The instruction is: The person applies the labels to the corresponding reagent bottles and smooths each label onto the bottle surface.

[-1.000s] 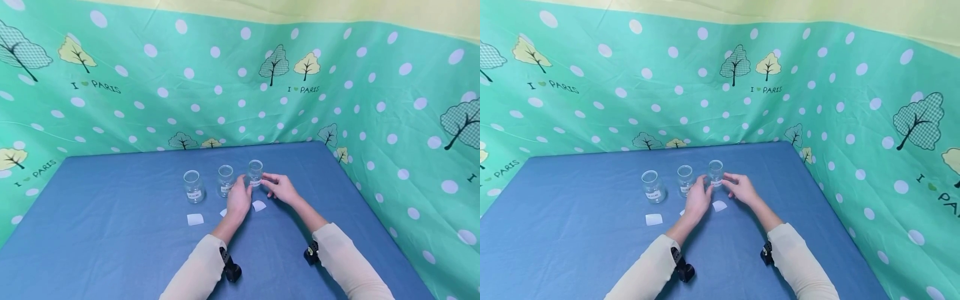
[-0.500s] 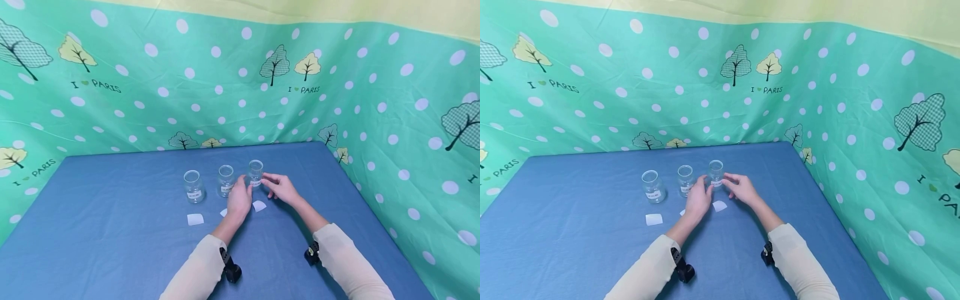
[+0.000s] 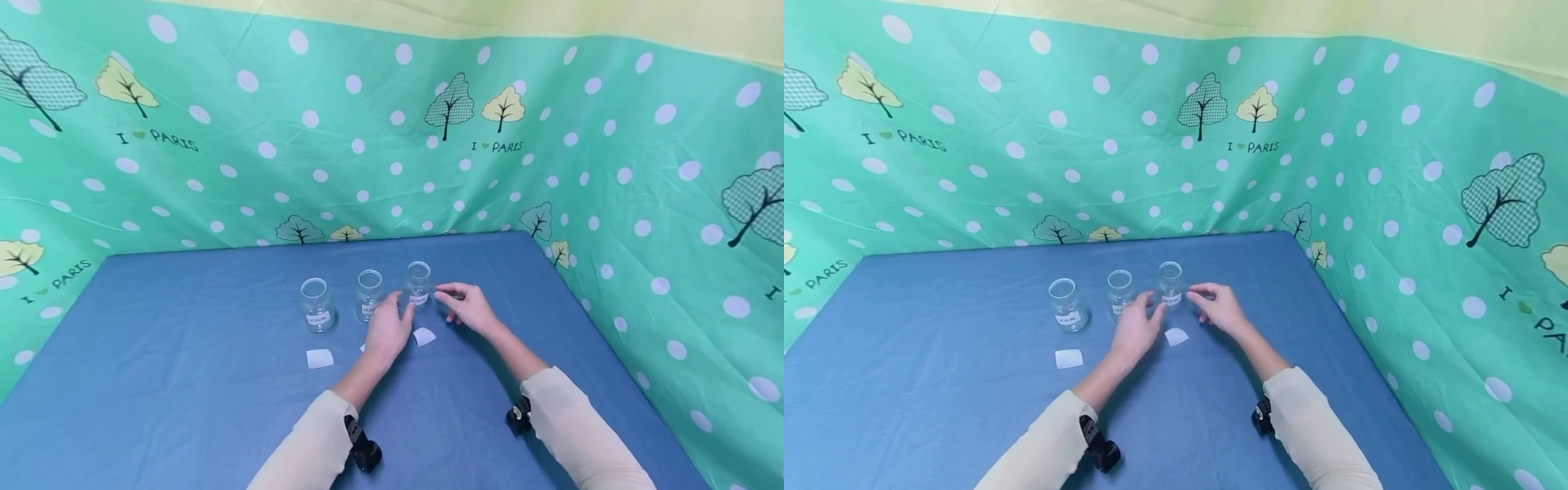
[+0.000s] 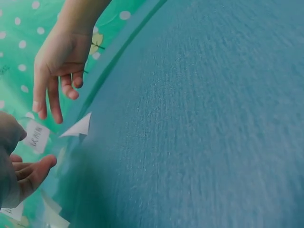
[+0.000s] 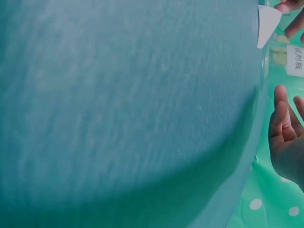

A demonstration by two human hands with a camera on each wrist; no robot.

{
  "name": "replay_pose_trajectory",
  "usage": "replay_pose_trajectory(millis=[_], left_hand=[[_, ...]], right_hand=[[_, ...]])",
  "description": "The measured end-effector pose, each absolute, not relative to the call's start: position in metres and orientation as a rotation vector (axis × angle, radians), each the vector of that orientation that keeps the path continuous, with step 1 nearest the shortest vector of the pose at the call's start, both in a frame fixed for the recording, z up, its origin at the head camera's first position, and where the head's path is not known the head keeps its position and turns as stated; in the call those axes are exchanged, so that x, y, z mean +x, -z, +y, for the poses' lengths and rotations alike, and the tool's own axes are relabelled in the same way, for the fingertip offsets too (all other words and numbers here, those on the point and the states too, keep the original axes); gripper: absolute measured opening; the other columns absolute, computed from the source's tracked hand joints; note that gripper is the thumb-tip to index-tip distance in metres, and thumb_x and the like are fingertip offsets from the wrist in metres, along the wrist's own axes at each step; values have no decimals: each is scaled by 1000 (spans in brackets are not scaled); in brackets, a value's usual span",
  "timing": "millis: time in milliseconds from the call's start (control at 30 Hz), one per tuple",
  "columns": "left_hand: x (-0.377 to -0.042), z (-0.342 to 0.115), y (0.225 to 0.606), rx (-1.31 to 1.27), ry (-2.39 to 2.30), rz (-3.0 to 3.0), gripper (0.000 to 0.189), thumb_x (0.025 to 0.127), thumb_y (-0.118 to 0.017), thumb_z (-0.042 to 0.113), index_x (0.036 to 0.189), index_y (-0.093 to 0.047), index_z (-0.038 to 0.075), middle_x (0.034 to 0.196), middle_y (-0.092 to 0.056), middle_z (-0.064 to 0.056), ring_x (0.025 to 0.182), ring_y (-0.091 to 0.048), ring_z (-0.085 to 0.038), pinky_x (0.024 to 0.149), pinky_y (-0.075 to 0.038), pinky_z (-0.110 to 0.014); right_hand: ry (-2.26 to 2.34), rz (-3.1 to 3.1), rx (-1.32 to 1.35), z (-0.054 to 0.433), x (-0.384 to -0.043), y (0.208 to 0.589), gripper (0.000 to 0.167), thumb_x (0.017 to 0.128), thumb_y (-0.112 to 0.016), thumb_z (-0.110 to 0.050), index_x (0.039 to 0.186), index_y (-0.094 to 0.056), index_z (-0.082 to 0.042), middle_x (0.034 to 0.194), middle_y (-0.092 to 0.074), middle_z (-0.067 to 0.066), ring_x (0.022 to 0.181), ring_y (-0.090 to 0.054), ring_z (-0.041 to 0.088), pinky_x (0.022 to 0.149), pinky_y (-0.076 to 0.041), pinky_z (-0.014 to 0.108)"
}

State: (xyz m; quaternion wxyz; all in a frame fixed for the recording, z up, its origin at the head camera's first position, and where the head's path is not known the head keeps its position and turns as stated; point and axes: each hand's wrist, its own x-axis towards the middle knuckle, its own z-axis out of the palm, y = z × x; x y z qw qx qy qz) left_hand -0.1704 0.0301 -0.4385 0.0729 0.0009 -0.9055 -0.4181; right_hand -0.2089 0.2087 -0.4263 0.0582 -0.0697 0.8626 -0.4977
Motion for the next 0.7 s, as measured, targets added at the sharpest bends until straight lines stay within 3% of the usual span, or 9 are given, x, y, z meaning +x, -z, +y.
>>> replay_pose_trajectory(millis=[167, 300, 500, 700], left_hand=[[-165, 27, 433, -87, 1287, -2699, 40, 92, -57, 31, 122, -56, 6, 105, -68, -13, 97, -65, -29, 84, -51, -43], [-160, 20, 427, -152, 1357, -2669, 38, 92, -57, 30, 121, -57, 5, 101, -69, -12, 93, -65, -29, 82, -51, -42], [-147, -4, 414, -232, 1326, -2661, 31, 93, -56, 32, 112, -63, 9, 93, -70, -4, 81, -66, -20, 76, -51, -38], [-128, -40, 401, -302, 1288, -2669, 21, 91, -61, 29, 102, -67, 12, 86, -69, 0, 69, -61, -9, 67, -50, -28]], right_hand=[[1485, 2682, -183, 220, -209, 429, 37, 91, -61, -31, 116, -64, -4, 100, -67, 22, 56, -63, 26, 49, -49, 32], [1492, 2703, -183, 226, -208, 429, 36, 91, -61, -31, 113, -65, -3, 95, -67, 22, 55, -61, 24, 50, -49, 34], [1456, 2731, -146, 229, -207, 424, 33, 91, -61, -30, 111, -66, -4, 84, -66, 26, 61, -61, 35, 53, -51, 39], [1428, 2834, -135, 234, -206, 413, 32, 91, -60, -30, 108, -67, -3, 94, -67, 23, 72, -63, 38, 52, -47, 28]])
